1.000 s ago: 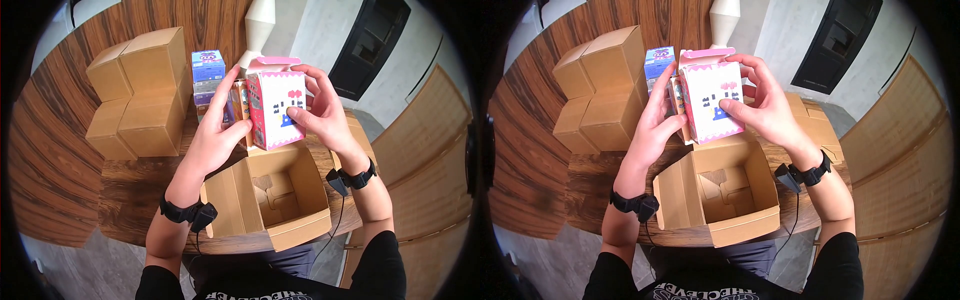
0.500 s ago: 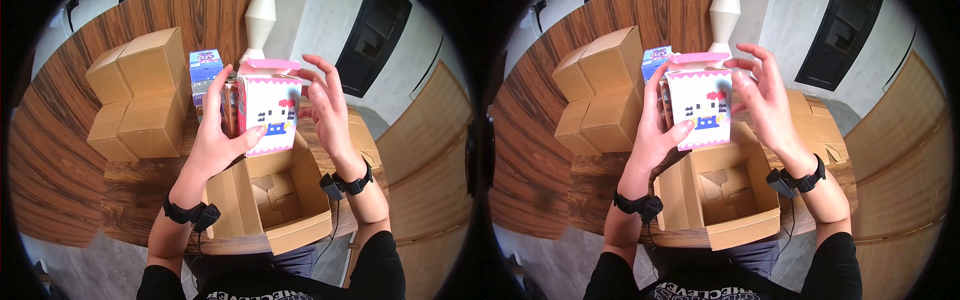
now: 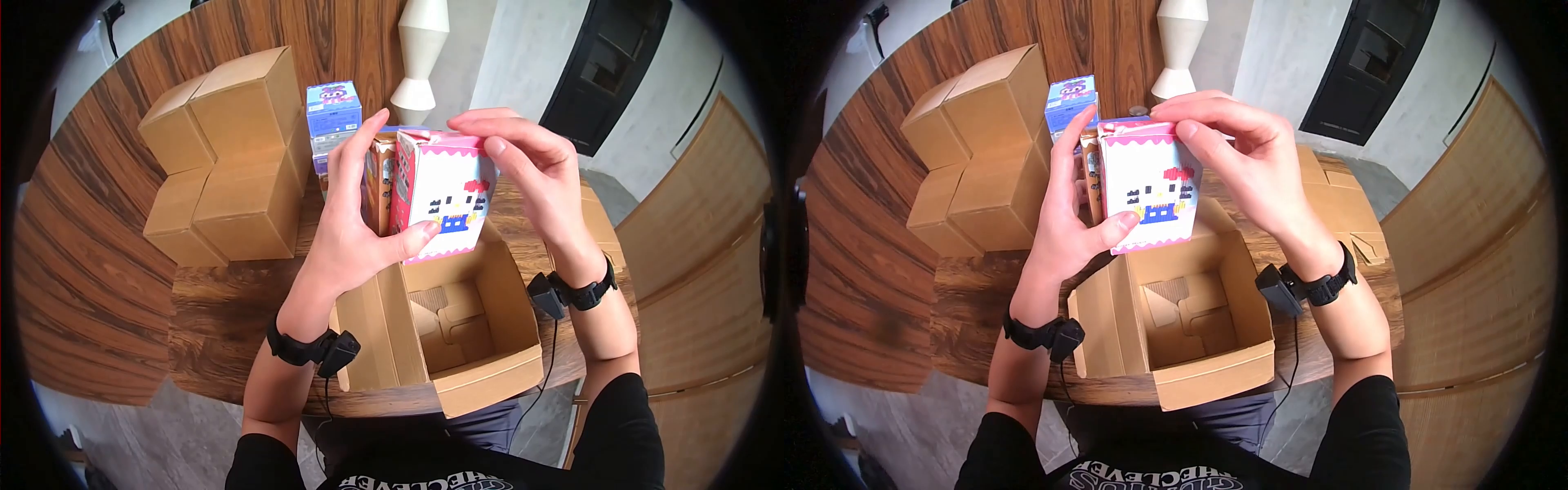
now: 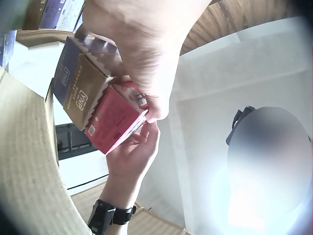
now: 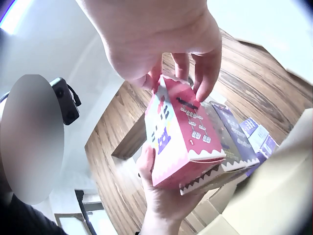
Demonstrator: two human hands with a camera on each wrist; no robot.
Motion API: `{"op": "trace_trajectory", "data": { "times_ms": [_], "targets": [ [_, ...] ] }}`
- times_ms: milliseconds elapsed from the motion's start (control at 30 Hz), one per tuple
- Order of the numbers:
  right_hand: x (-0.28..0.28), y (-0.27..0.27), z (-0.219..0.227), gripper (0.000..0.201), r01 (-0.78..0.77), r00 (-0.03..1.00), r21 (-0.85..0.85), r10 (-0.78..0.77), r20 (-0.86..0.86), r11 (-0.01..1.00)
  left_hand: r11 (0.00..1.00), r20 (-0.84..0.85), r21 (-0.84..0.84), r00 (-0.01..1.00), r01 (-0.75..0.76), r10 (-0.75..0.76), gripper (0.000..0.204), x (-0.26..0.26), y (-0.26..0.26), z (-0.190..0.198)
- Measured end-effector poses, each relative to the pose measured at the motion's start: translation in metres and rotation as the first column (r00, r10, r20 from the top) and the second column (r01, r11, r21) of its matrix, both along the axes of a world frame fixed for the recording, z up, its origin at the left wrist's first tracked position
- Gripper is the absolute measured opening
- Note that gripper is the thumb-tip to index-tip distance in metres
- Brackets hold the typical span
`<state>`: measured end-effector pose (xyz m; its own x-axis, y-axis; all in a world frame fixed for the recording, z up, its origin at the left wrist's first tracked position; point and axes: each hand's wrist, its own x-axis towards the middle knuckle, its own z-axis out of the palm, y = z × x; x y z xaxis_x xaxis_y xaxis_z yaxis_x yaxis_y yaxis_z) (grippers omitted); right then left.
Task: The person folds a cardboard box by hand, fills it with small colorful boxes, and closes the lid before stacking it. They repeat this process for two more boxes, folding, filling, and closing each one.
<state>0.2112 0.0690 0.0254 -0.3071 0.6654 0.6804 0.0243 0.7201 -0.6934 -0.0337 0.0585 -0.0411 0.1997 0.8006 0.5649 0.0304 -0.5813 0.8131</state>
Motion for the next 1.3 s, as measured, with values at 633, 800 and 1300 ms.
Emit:
{"op": "trace_trajectory", "data": {
  "times_ms": [633, 800, 1300],
  "targets": [
    [-0.006, -0.011, 0.0, 0.046, -0.277, 0.959, -0.381, 0.229, -0.167, 0.882, 0.987, 0.238, -0.072, 0.964, 0.142, -0.121, 0.111, 0.006, -0.012, 0.012],
    [-0.028, -0.012, -0.013, 0.053, -0.315, 0.947, -0.323, 0.274, -0.166, 0.893, 0.984, 0.259, -0.063, 0.955, 0.166, -0.145, 0.117, 0.009, -0.01, 0.005],
    [-0.036, -0.019, -0.007, 0.049, -0.238, 0.969, -0.294, 0.247, -0.008, 0.926, 0.995, 0.093, 0.02, 0.99, 0.101, -0.103, 0.125, -0.002, -0.01, 0.007]
  ]
}}
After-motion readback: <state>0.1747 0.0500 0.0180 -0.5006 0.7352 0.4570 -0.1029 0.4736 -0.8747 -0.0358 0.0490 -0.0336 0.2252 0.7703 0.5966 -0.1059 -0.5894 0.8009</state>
